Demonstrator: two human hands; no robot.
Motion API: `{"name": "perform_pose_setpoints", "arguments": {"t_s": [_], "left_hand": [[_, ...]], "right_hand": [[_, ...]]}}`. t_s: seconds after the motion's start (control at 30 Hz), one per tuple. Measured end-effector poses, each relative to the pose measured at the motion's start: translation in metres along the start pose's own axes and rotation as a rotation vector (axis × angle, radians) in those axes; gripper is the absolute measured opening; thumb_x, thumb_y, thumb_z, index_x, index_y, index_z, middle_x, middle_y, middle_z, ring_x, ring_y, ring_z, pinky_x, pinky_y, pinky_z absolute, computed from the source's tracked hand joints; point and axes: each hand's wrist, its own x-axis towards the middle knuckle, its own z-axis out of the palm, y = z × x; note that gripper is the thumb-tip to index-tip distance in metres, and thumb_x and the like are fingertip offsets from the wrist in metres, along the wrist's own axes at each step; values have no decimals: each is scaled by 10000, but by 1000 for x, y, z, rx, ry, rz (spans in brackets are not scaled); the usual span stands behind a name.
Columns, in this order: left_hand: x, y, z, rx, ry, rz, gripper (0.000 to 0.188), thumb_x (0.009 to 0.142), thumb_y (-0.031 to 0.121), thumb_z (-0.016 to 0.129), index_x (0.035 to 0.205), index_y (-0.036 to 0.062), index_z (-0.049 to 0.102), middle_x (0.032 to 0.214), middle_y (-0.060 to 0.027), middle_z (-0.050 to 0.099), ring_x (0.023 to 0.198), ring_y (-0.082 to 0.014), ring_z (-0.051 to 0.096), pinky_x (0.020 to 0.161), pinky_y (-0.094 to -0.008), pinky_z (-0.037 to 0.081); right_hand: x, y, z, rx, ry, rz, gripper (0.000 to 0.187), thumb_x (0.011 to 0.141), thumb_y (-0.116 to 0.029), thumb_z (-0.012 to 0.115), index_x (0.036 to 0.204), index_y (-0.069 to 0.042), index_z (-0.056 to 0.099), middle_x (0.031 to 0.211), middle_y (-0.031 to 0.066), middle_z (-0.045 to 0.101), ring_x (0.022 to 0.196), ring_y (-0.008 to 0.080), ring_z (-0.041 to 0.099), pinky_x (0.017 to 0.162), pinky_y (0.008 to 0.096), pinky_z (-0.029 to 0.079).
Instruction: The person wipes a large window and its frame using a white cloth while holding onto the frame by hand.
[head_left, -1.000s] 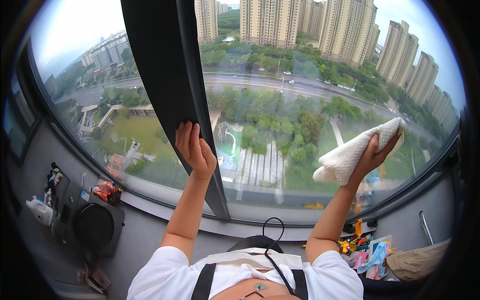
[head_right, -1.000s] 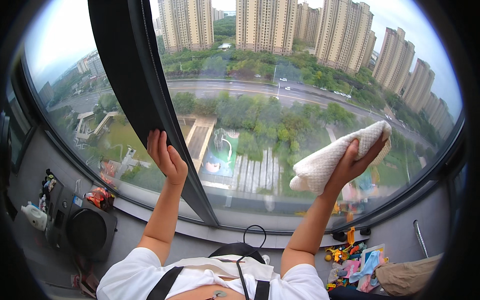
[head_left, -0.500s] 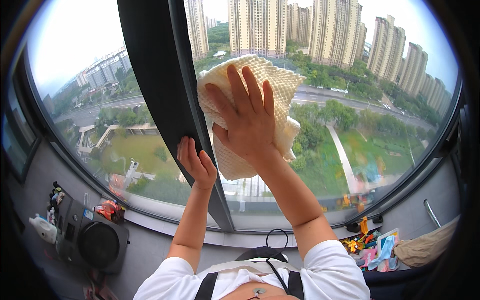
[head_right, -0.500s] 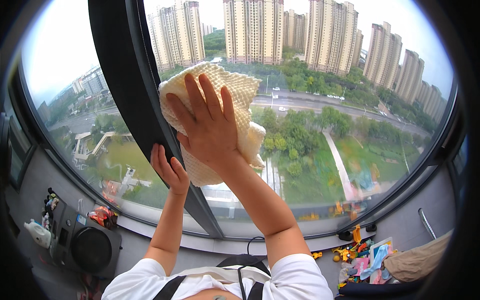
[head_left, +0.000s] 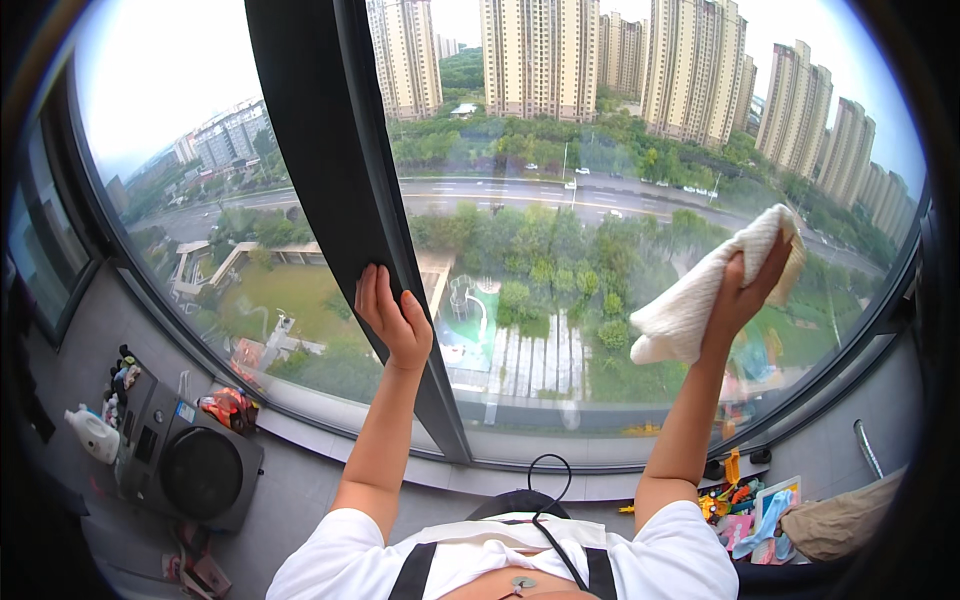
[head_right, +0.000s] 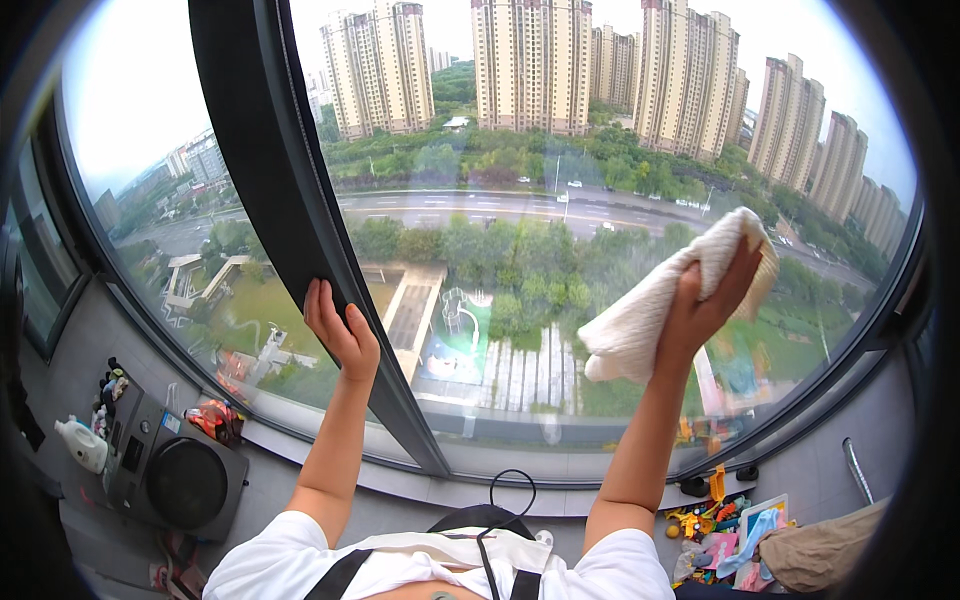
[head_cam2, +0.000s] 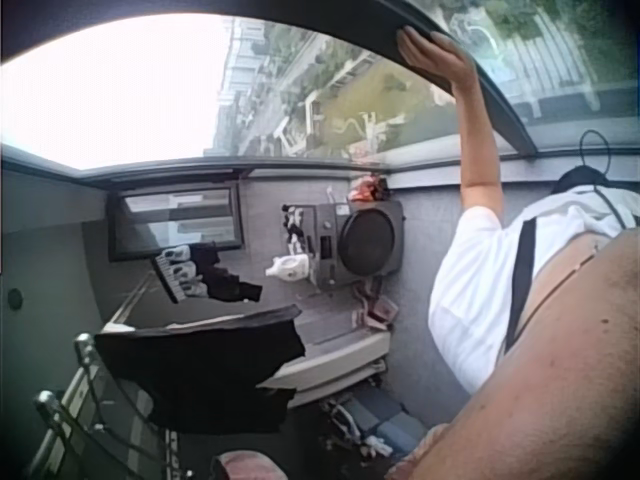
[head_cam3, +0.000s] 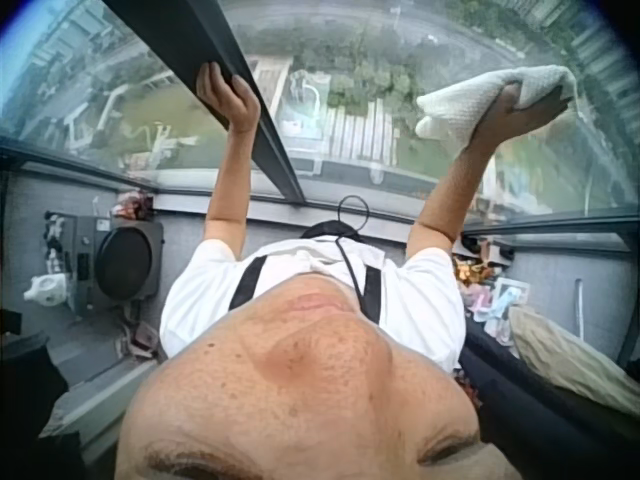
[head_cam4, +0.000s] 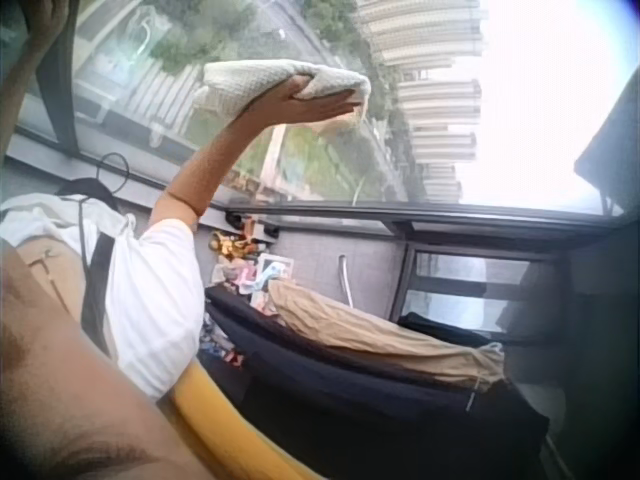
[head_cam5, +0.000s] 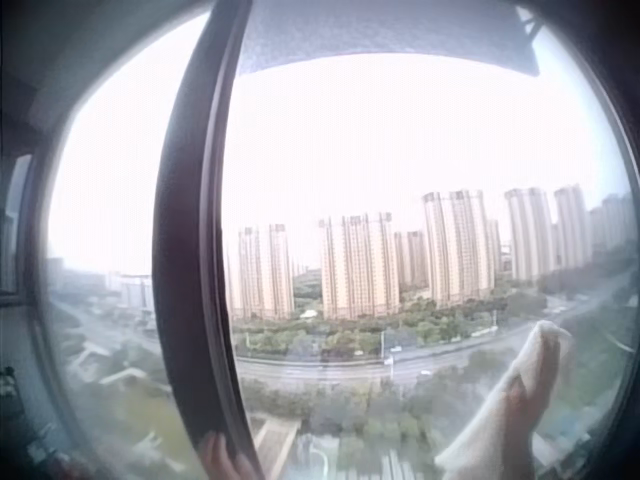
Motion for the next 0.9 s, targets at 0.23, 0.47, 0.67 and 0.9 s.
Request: {"name": "perform_pose_setpoints", "arguments": {"t_s": [0.23,0.47,0.67,0.9], "left_hand": [[-1,-2,0,-37,-7,18,408,957,170,400,1273,-83,452,1320,-213,440,1220,-369,406,1035,-469,297],[-4,-4,-4,-99,-16,11,348,947,74,369,1222,-84,512,1304,-195,467,1207,-372,426,1040,-464,313],[-2,-3,-7,-141,-42,23,359,906,27,383,1218,-87,518,1296,-197,463,1210,-375,428,1038,-471,317],[0,-8,-10,-161,-35,-3,353,882,16,411,1196,-65,552,1289,-158,481,1208,-359,437,1044,-449,317]], "right_hand": [[16,-35,17,-25,24,0,564,833,-213,514,1367,-49,430,1440,182,369,1358,376,277,1115,477,196],[-21,-165,98,-59,-308,-432,573,826,-385,528,1368,-219,445,1468,135,342,1358,357,299,1079,578,199],[-47,-230,126,105,-524,-508,662,684,-268,662,1317,-174,493,1448,90,371,1349,277,325,1025,517,285],[-137,-192,107,167,-782,-611,701,632,-276,703,1298,-205,497,1469,32,349,1314,261,400,980,458,396]]}}
